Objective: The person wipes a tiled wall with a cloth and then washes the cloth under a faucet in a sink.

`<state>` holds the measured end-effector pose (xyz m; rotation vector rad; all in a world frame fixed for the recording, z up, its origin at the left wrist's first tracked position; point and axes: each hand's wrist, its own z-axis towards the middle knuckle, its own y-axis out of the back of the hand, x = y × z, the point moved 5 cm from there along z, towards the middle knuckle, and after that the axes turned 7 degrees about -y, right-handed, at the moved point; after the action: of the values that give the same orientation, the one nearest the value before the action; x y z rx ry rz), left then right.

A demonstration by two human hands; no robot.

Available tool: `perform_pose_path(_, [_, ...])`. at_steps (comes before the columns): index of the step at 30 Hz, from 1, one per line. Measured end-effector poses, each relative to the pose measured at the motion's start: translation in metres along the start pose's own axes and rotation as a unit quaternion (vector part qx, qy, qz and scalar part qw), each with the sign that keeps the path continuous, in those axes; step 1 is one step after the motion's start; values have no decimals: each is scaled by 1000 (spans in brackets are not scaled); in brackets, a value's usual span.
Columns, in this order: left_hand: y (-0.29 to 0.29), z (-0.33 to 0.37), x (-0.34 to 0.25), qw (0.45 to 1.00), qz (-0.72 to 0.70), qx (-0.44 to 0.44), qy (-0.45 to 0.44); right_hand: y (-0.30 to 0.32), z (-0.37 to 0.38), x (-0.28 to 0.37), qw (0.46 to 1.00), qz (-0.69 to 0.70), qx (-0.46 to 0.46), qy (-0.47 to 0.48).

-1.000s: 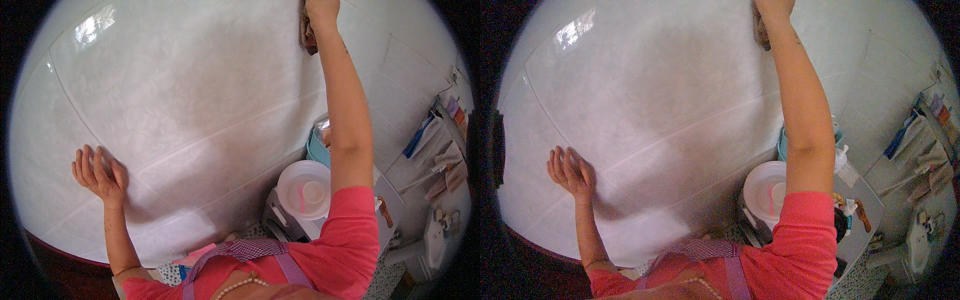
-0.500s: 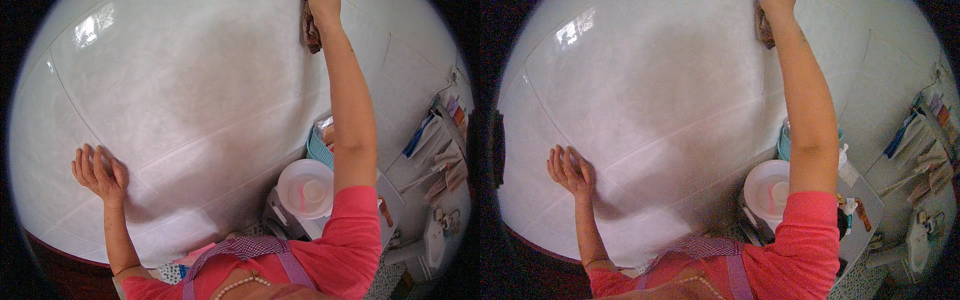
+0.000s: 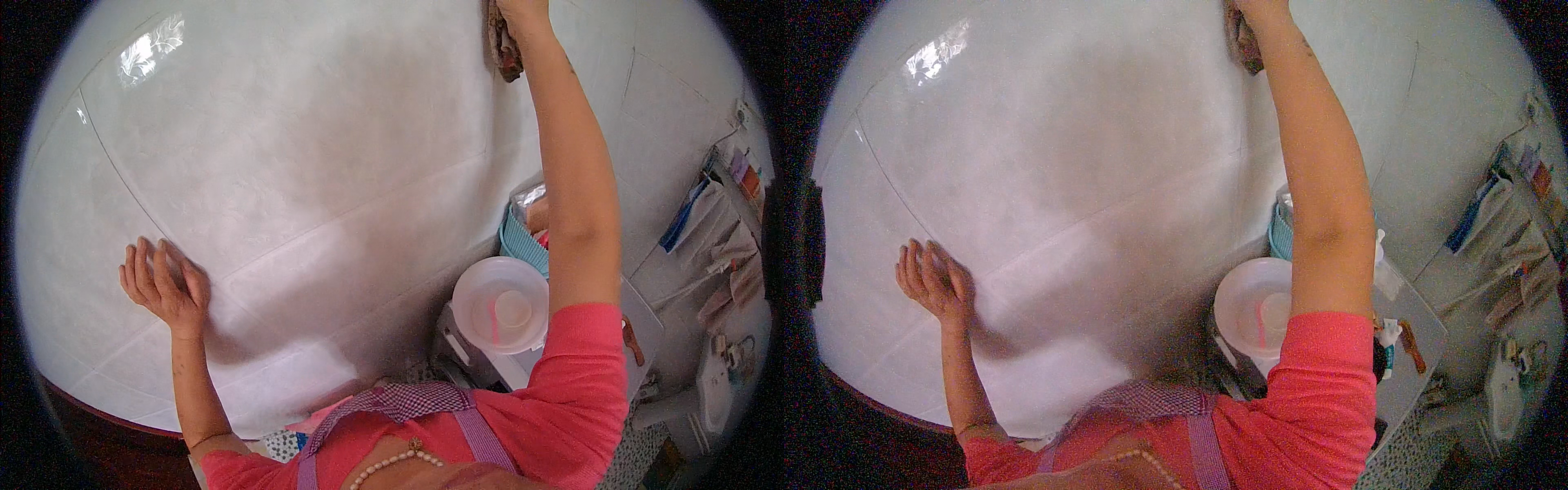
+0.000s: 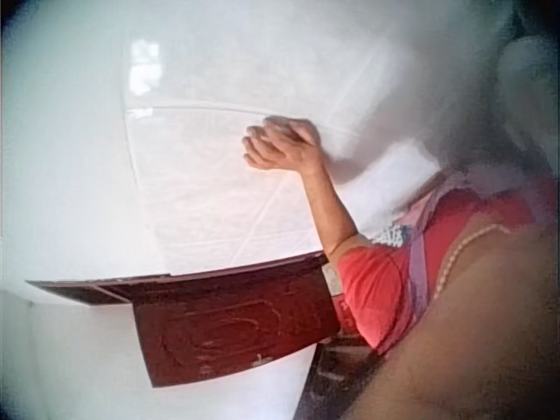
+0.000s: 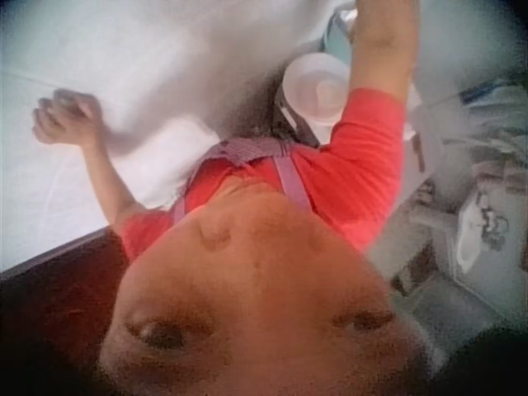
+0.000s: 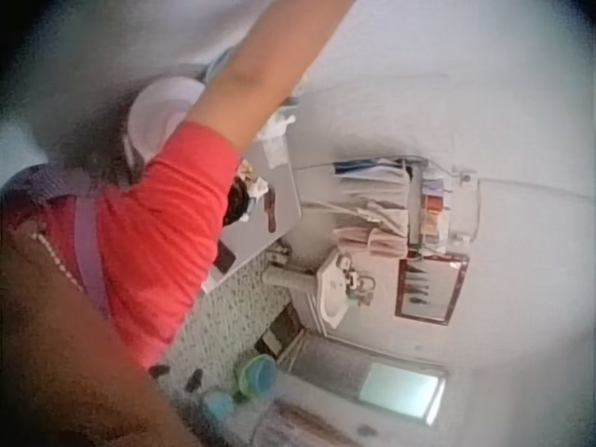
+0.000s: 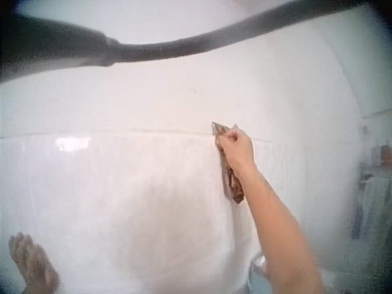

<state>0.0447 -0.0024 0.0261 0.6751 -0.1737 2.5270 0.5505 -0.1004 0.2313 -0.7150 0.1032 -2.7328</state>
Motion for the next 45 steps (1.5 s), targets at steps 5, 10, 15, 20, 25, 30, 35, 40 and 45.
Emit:
perform_pose_path(5, [0,-1,-2,1000,-4,-7,5,17,3,-8,996,13,-30,-79])
perform_pose_path(10, [1,-2,1,1000,6,-22,-2,-10,-15,-1,996,76,-15,46])
perform_pose_path(15, [2,0,0,1000,2,-17,-2,2,-6,-14,996,64,-63,13])
perform_pose_path(20, [5,0,0,1000,-1,-18,4,-4,-11,-7,996,46,-58,40])
perform_pose_path(25, [4,-1,1,1000,1,-21,4,9,-4,-21,996,36,-73,-34])
perform_pose_path(30, [7,2,2,1000,2,-18,4,1,-8,-12,997,57,-54,15])
perform_pose_path(35, [7,3,3,1000,-3,-23,8,7,5,-35,991,110,-47,-52])
perform_pose_path(40, [4,1,2,1000,7,-21,6,-4,-19,0,997,48,-56,31])
perform_pose_path(45, [2,-1,0,999,10,-30,8,-2,-6,-6,996,81,-44,19])
